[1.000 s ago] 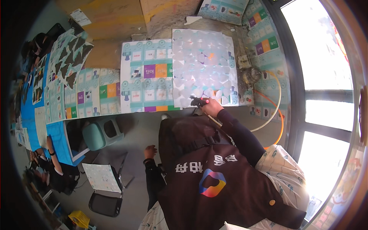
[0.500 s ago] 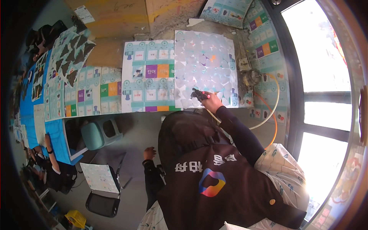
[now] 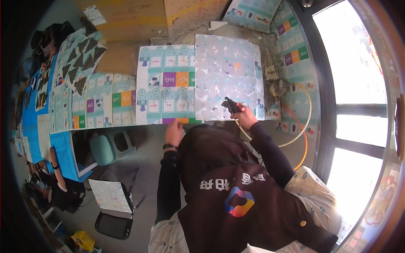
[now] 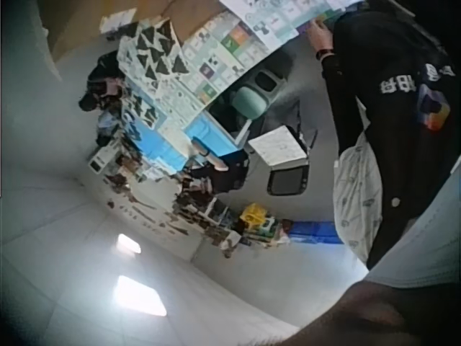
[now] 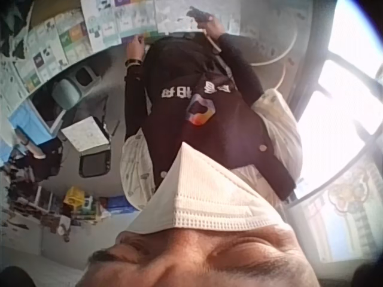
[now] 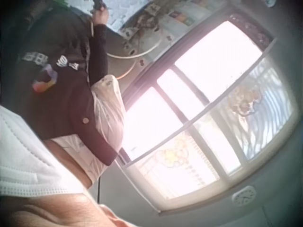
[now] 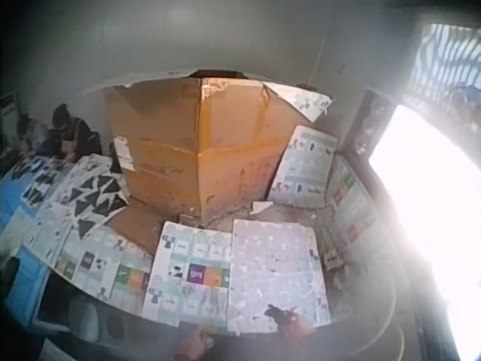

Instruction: Apply adhesive to patterned shoe material using a spray gun.

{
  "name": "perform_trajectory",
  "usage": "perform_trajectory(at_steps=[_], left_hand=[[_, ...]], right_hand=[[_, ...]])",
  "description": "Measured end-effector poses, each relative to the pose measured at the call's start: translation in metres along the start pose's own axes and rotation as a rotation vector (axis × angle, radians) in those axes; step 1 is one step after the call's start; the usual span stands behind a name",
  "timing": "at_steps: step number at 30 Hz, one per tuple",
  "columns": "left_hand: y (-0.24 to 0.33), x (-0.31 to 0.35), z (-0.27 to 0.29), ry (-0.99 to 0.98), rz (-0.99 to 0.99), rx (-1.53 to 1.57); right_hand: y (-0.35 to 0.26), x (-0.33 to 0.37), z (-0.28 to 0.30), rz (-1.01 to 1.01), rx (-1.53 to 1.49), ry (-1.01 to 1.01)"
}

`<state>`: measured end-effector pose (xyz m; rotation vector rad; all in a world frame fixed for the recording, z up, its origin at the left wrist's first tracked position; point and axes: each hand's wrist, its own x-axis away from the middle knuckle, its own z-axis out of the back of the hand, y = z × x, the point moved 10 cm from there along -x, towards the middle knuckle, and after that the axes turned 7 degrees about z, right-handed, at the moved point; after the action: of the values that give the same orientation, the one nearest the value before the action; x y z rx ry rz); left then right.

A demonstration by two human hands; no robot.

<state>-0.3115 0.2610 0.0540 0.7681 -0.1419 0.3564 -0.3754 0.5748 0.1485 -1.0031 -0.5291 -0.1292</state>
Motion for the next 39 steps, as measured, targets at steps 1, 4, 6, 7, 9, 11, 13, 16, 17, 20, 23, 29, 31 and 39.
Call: perform_trajectory(at_steps=[1, 4, 6, 7, 9, 11, 13, 16, 17, 20, 23, 29, 31, 39], left_hand=[[0.022, -0.018, -0.004, 0.001, -0.049, -0.063], [0.052, -0.066, -0.041, -0.022, -0.16, -0.056], [0.066, -0.085, -0.071, -0.111, -0.155, -0.136], [0.073, -0.087, -0.082, -0.124, -0.166, -0.141], [0.074, -0.094, -0.086, -0.022, -0.126, -0.257], [0.082, -0.1, -0.093, -0.098, -0.114, -0.252], [0.078, -0.105, -0.097, -0.153, -0.087, -0.251], [0.074, -0.112, -0.085, -0.082, -0.075, -0.184], [0.075, -0.111, -0.082, -0.099, 0.017, -0.148], [0.064, -0.11, -0.074, -0.062, 0.153, -0.111], [0.053, -0.104, -0.055, 0.076, 0.157, -0.029], [0.033, -0.038, 0.02, 0.199, 0.08, 0.203], [-0.006, -0.002, 0.034, 0.191, 0.128, 0.332], [-0.298, 0.205, -0.034, -0.227, 0.074, -0.605]], right_hand=[[0.003, 0.0, 0.0, -0.006, -0.037, -0.001], [0.014, 0.003, -0.002, -0.023, -0.079, -0.035], [0.02, 0.011, 0.005, -0.003, -0.081, 0.029], [0.023, 0.018, 0.01, -0.076, -0.093, 0.029], [0.027, 0.024, 0.016, -0.089, -0.113, 0.026], [0.043, 0.032, 0.027, -0.128, -0.084, 0.04], [0.048, 0.032, 0.03, -0.141, -0.082, 0.051], [0.051, 0.023, 0.03, -0.125, -0.107, 0.051], [0.054, 0.025, 0.033, -0.13, -0.116, 0.061], [0.041, 0.024, 0.03, -0.118, -0.116, 0.017], [0.019, 0.012, 0.014, 0.056, 0.031, -0.051], [-0.008, -0.027, -0.045, 0.426, 0.27, -0.161], [-0.03, -0.034, -0.055, 0.305, 0.246, -0.156], [-0.03, -0.055, -0.096, 0.28, 0.408, -0.239]])
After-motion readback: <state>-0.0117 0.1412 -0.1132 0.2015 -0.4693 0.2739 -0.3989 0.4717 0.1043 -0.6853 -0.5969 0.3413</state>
